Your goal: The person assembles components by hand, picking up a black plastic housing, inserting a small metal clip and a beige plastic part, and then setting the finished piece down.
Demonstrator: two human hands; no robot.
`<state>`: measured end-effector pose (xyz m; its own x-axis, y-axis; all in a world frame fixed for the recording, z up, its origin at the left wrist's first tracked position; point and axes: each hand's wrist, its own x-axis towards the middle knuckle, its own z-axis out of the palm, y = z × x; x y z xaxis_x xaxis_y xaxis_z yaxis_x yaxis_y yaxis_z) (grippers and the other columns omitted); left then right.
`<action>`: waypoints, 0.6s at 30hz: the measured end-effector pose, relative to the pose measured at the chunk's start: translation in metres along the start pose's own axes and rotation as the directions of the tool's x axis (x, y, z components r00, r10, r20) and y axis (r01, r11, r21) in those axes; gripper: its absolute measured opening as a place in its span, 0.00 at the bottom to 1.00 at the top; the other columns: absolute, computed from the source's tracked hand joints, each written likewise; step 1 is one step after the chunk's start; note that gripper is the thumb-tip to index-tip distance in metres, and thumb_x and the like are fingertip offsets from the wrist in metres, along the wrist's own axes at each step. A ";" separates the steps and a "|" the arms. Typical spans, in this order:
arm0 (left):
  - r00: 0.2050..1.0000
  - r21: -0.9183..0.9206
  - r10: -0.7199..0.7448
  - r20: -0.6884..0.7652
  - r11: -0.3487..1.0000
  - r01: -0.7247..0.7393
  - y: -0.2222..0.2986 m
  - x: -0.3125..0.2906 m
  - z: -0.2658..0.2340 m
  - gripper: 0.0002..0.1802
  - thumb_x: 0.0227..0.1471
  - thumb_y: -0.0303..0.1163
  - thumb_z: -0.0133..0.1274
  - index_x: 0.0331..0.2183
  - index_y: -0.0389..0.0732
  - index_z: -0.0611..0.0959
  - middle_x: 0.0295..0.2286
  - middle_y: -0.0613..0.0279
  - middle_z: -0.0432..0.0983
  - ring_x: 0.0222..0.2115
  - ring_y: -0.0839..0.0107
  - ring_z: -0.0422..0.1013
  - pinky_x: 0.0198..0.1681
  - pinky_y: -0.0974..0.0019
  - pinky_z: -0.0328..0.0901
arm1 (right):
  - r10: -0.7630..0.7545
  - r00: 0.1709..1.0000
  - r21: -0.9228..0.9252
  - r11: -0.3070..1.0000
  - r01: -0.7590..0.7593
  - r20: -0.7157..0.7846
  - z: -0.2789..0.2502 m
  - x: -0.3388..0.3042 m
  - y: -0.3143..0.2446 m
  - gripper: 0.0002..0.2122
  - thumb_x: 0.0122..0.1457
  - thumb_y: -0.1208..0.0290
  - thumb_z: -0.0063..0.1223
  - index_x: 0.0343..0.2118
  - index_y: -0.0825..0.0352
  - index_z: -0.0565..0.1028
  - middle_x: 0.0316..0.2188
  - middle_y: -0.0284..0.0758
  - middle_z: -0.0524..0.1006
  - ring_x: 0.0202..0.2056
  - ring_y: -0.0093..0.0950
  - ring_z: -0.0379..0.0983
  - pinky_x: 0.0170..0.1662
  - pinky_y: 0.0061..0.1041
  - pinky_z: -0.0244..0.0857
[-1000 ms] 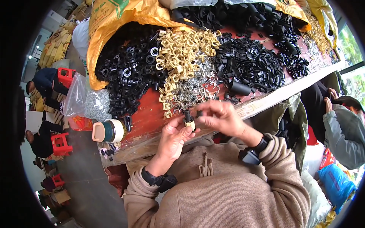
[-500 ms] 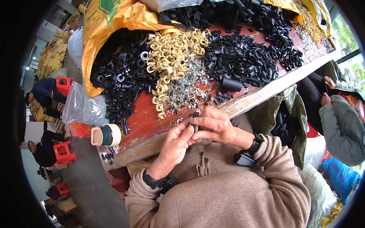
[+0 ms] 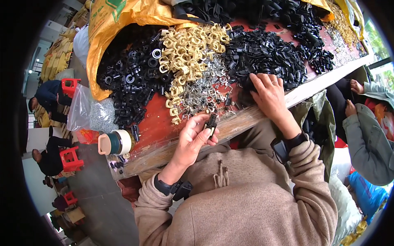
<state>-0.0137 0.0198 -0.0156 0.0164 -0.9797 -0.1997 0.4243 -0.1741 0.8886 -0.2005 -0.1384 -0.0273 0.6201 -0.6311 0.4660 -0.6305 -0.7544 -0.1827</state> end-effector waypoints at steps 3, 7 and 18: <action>0.998 -0.015 -0.035 -0.062 0.999 0.034 0.003 0.000 -0.003 0.18 0.49 0.30 0.45 0.42 0.32 0.66 0.28 0.62 0.69 0.25 0.80 0.67 0.28 0.77 0.65 | 0.055 0.985 -0.039 0.998 -0.050 0.161 0.000 0.001 0.006 0.20 0.37 0.75 0.55 0.39 0.65 0.69 0.32 0.35 0.68 0.38 0.33 0.62 0.42 0.30 0.54; 0.996 -0.010 -0.061 -0.071 0.998 0.061 0.009 -0.002 -0.007 0.18 0.49 0.30 0.46 0.42 0.32 0.67 0.28 0.63 0.69 0.24 0.80 0.66 0.27 0.78 0.64 | -0.036 0.998 0.081 0.996 0.032 0.056 -0.018 0.007 -0.004 0.21 0.38 0.72 0.56 0.39 0.66 0.69 0.32 0.37 0.68 0.36 0.34 0.63 0.40 0.29 0.57; 0.991 -0.029 -0.135 -0.018 0.991 0.134 0.016 -0.014 -0.008 0.16 0.47 0.31 0.49 0.39 0.34 0.71 0.24 0.67 0.69 0.21 0.84 0.63 0.23 0.81 0.61 | -0.316 0.870 0.751 0.654 -0.090 0.379 -0.039 0.011 -0.061 0.22 0.37 0.71 0.59 0.39 0.69 0.69 0.28 0.39 0.68 0.29 0.36 0.67 0.32 0.28 0.62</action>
<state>-0.0004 0.0319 -0.0021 -0.0249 -0.9453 -0.3252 0.4485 -0.3013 0.8415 -0.1735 -0.0922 0.0225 0.9154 -0.3793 0.1348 -0.1174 -0.5720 -0.8118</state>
